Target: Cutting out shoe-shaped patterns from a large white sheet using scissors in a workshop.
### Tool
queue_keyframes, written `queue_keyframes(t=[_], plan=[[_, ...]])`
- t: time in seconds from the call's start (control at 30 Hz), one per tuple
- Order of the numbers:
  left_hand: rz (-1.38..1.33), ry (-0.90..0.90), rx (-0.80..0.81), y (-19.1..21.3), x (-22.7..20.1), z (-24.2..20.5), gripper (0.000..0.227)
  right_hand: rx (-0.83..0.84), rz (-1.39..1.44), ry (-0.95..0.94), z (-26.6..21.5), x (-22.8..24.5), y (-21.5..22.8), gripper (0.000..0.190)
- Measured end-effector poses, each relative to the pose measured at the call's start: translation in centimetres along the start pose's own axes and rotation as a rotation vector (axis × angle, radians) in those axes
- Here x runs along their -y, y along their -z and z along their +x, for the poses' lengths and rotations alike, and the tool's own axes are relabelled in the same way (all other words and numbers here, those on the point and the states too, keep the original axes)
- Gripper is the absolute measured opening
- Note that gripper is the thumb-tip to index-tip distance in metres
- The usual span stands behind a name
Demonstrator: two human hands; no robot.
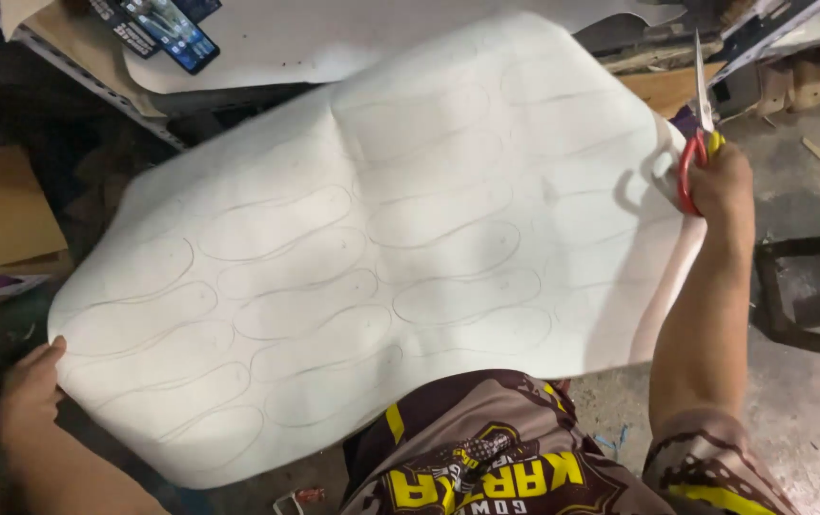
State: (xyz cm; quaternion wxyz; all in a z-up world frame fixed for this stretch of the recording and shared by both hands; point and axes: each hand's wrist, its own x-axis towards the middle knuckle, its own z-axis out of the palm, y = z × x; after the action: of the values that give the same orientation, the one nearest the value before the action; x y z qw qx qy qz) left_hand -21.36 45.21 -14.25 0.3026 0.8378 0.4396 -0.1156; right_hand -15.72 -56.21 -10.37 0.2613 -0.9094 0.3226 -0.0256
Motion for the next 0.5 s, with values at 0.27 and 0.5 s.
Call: queue_keyframes(t=[0.27,0.5], plan=[[-0.248,-0.079,-0.427,-4.4,-1.3,3.5,0.033,-0.157,0.420,0.069,5.4,-2.1,-8.0,0.027],[0.284,-0.493,-0.938,-7.8,-7.2,1.9,0.060,-0.030,0.629,-0.167,4.4,6.6,-7.4,0.029]])
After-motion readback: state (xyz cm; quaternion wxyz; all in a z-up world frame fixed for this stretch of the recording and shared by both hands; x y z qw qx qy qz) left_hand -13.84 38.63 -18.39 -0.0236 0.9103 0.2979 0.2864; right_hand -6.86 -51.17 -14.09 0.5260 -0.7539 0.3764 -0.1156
